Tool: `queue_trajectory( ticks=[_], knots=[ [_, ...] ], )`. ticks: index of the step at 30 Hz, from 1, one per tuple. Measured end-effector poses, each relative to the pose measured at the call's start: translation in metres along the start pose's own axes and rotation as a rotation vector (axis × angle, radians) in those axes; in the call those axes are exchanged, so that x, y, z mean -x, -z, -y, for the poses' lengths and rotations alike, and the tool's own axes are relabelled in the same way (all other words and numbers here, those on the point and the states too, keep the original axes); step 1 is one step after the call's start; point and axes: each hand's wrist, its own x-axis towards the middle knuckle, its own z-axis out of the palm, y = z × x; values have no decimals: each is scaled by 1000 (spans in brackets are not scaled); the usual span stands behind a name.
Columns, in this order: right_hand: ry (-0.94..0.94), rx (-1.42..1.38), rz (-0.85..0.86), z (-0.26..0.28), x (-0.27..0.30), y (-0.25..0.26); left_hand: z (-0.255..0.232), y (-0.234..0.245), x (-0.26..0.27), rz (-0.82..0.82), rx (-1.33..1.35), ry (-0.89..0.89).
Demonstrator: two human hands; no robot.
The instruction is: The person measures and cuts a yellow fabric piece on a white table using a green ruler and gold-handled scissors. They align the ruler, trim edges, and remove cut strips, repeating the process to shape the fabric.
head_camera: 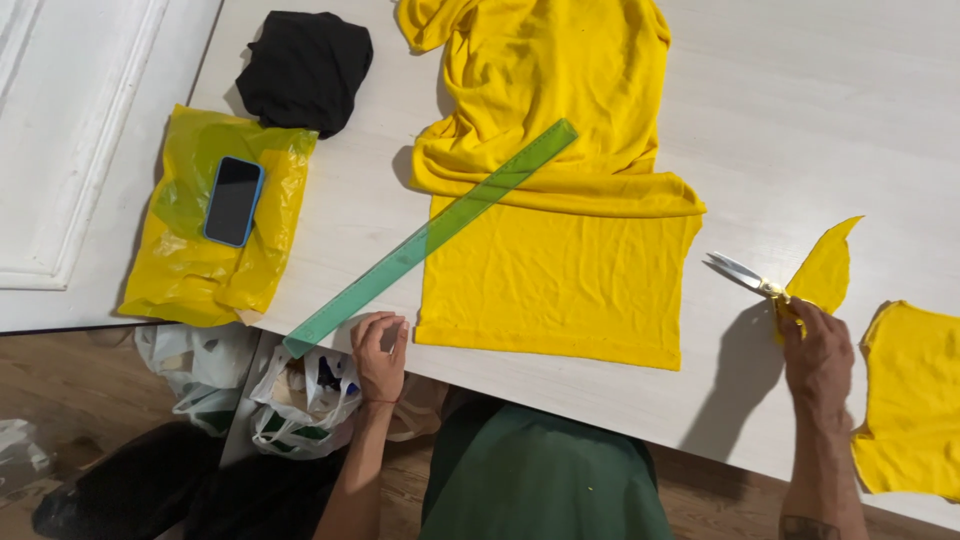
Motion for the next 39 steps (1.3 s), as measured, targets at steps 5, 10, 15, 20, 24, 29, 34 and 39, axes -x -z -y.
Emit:
queue_trajectory(
  ticks=[5, 10, 15, 20, 24, 29, 34, 39],
  knots=[
    [-32, 144, 12, -5, 2, -2, 19, 6, 2, 37, 25, -72],
    [36, 377, -36, -12, -5, -12, 2, 7, -2, 138, -145, -153],
    [82, 370, -22, -3, -6, 0, 6, 2, 0, 154, -217, -114],
    [-1, 168, -50, 10, 7, 4, -2, 7, -1, 107, -109, -216],
    [-54, 252, 19, 16, 16, 8, 4, 5, -4, 107, -127, -199],
    [-185, -258, -180, 8, 26, 1, 8, 1, -9, 110, -183, -154],
    [-536, -1069, -137, 57, 21, 28, -2, 4, -4, 83, -211, -234],
    [-516, -1512, 257, 61, 17, 54, -38, 5, 8, 41, -247, -399]
  ],
)
